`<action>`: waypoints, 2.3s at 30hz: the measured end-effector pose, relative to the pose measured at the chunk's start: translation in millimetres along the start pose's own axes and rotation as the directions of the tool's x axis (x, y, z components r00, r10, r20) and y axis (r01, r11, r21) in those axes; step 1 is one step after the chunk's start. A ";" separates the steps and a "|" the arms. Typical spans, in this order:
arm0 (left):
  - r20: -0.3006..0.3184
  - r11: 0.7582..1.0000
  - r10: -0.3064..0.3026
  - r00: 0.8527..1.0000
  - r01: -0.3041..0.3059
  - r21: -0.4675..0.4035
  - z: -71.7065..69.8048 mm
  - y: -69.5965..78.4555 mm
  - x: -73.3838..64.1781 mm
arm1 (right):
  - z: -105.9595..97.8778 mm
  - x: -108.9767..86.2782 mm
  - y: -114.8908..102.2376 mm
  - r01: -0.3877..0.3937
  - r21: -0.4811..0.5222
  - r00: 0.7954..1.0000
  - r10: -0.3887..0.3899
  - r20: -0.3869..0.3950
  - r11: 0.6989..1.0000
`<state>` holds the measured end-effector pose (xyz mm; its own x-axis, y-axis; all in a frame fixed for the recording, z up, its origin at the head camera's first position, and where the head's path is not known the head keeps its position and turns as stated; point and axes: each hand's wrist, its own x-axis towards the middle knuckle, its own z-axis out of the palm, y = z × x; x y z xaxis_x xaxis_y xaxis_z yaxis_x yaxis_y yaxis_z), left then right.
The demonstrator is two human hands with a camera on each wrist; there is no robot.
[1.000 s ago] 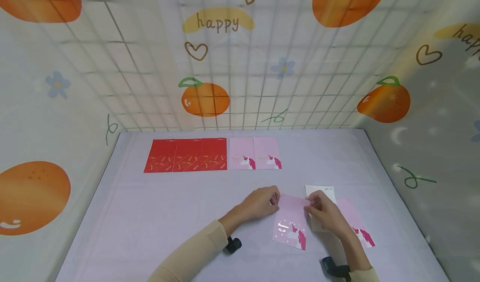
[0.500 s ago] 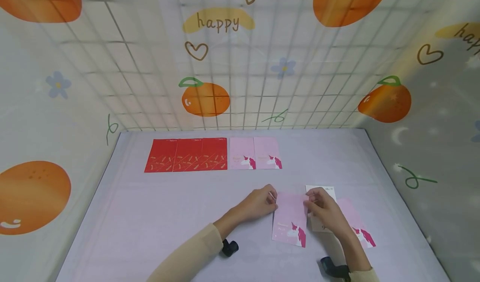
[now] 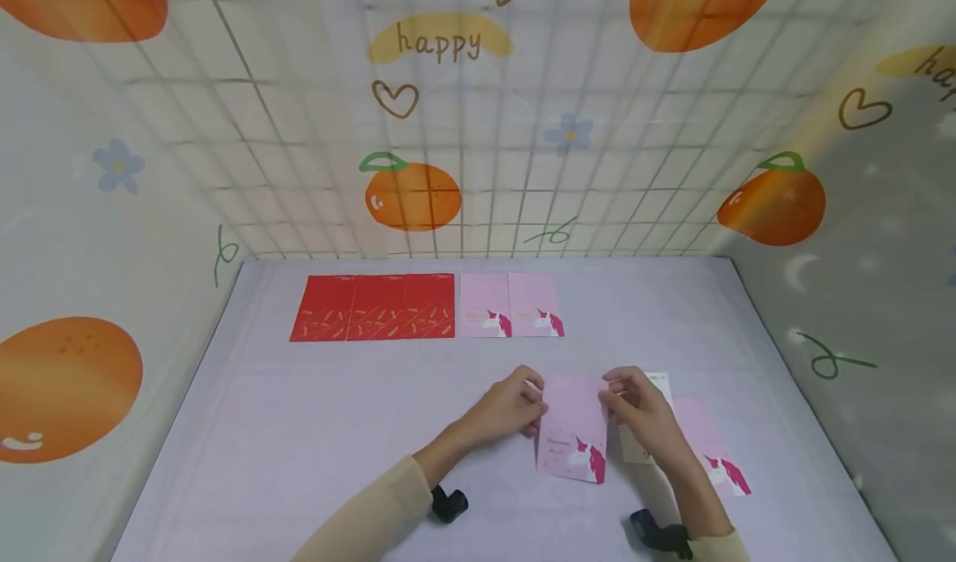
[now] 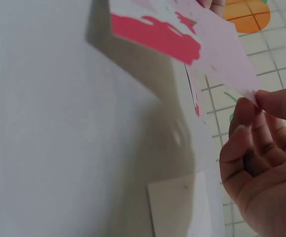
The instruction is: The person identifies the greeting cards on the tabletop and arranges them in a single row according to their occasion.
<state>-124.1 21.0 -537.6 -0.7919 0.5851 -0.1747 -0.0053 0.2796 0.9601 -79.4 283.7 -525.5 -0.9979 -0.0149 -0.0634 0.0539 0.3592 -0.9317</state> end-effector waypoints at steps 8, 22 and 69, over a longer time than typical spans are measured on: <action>-0.048 0.998 0.009 0.999 -0.011 -0.055 -3.5 -2.9 -6.5 | 8.3 6.5 -5.2 0.031 0.032 1.000 -0.031 0.002 0.999; -0.100 0.992 -0.022 0.995 0.009 -0.122 -11.2 -7.7 -21.8 | 24.6 15.1 -17.0 0.000 0.065 1.000 -0.001 0.011 0.998; -0.123 0.984 0.005 0.992 -0.027 -0.174 -4.4 -12.5 -44.4 | 26.7 24.7 -36.6 0.022 0.089 0.998 -0.017 -0.065 0.996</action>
<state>-91.6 -11.8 -540.9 -0.8610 0.4885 -0.1415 -0.0901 0.1273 0.9878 -105.0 245.2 -502.5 -0.9989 0.0402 -0.0243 0.0345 0.2743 -0.9610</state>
